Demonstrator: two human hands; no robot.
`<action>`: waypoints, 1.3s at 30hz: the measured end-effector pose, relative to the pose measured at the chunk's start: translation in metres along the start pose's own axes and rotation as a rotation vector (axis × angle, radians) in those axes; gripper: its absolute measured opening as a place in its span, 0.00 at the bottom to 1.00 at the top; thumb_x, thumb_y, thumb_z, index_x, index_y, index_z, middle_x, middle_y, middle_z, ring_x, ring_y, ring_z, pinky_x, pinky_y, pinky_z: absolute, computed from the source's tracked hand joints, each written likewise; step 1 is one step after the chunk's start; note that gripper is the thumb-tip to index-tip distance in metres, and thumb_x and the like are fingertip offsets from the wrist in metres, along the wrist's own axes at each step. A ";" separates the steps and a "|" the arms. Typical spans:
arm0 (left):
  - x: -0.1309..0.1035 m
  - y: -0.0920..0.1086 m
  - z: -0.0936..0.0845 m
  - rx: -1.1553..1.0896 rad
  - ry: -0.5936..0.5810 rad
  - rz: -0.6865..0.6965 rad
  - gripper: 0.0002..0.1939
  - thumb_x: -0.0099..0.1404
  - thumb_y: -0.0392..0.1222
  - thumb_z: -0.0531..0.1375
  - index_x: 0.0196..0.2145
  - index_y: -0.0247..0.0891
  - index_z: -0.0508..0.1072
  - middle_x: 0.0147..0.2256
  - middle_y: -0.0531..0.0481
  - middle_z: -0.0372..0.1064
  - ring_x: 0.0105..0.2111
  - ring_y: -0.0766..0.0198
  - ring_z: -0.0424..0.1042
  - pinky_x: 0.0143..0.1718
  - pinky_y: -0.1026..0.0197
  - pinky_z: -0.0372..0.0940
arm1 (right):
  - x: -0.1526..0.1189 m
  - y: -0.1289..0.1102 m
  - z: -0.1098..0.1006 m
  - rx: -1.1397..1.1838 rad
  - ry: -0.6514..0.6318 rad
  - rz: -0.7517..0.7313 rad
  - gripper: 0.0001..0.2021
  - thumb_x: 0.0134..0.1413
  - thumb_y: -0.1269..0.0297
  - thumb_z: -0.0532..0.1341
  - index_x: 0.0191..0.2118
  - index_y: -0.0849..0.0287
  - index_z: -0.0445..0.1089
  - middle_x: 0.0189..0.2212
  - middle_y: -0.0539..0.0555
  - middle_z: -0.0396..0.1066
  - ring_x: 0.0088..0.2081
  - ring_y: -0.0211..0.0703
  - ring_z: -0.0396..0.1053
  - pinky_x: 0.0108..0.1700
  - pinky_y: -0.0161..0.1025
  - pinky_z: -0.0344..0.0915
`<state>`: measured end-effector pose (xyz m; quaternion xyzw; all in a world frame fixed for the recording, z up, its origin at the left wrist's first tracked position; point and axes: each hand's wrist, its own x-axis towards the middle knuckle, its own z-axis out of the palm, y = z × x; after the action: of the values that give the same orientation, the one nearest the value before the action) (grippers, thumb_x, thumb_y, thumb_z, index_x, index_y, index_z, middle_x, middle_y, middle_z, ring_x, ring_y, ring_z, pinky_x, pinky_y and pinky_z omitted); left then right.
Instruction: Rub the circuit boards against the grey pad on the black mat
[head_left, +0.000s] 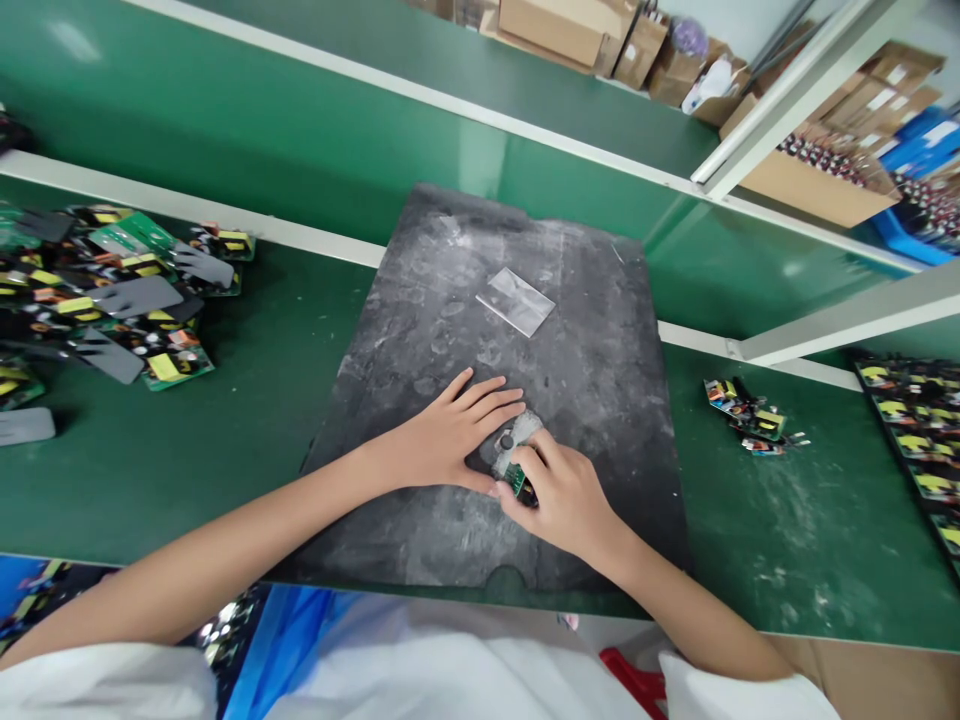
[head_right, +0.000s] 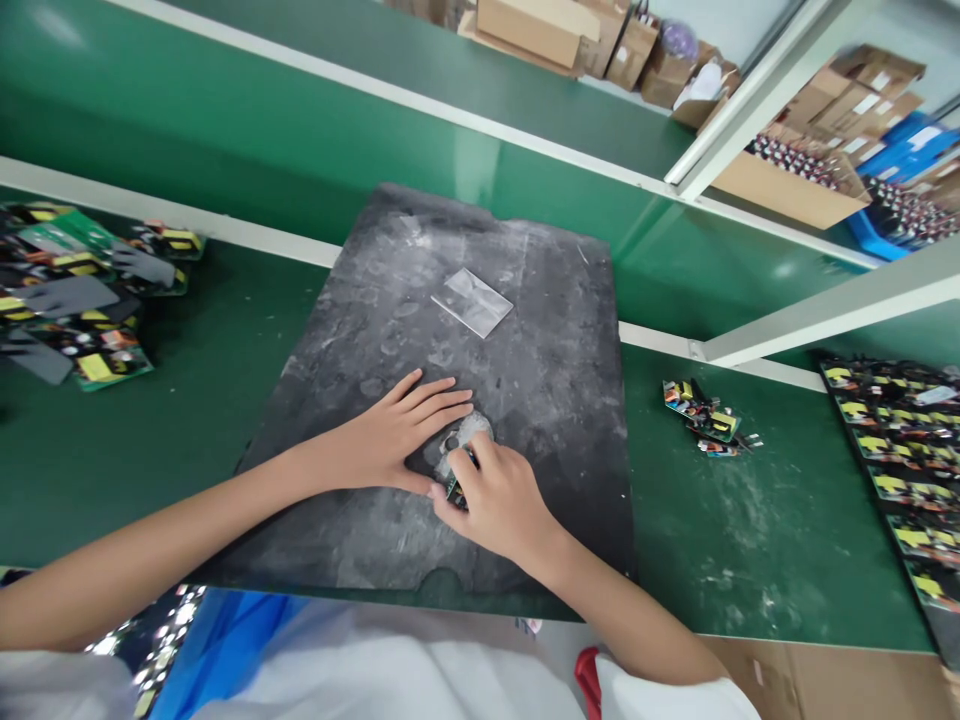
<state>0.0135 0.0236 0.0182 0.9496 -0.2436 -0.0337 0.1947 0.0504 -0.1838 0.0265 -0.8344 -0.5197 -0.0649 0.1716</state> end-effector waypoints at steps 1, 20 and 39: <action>0.000 0.000 0.000 0.002 -0.005 -0.002 0.45 0.58 0.68 0.52 0.65 0.39 0.49 0.65 0.44 0.47 0.65 0.47 0.42 0.64 0.41 0.31 | 0.000 0.000 0.000 -0.001 0.003 0.001 0.09 0.56 0.58 0.54 0.32 0.59 0.64 0.29 0.52 0.62 0.26 0.37 0.63 0.27 0.33 0.57; -0.001 -0.001 0.002 0.051 -0.008 0.001 0.46 0.59 0.69 0.50 0.65 0.37 0.48 0.65 0.45 0.45 0.66 0.49 0.41 0.65 0.44 0.28 | 0.000 0.006 -0.002 0.019 -0.025 0.002 0.10 0.57 0.58 0.53 0.32 0.59 0.64 0.29 0.52 0.62 0.26 0.37 0.63 0.27 0.34 0.58; -0.001 0.000 0.002 0.071 0.001 0.004 0.45 0.60 0.68 0.50 0.65 0.37 0.47 0.65 0.45 0.45 0.66 0.49 0.42 0.64 0.42 0.31 | -0.002 0.009 0.001 0.056 -0.007 -0.011 0.09 0.57 0.58 0.54 0.33 0.59 0.63 0.29 0.51 0.60 0.26 0.37 0.61 0.26 0.33 0.58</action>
<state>0.0124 0.0229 0.0168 0.9555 -0.2462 -0.0242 0.1610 0.0574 -0.1884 0.0236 -0.8266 -0.5265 -0.0485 0.1928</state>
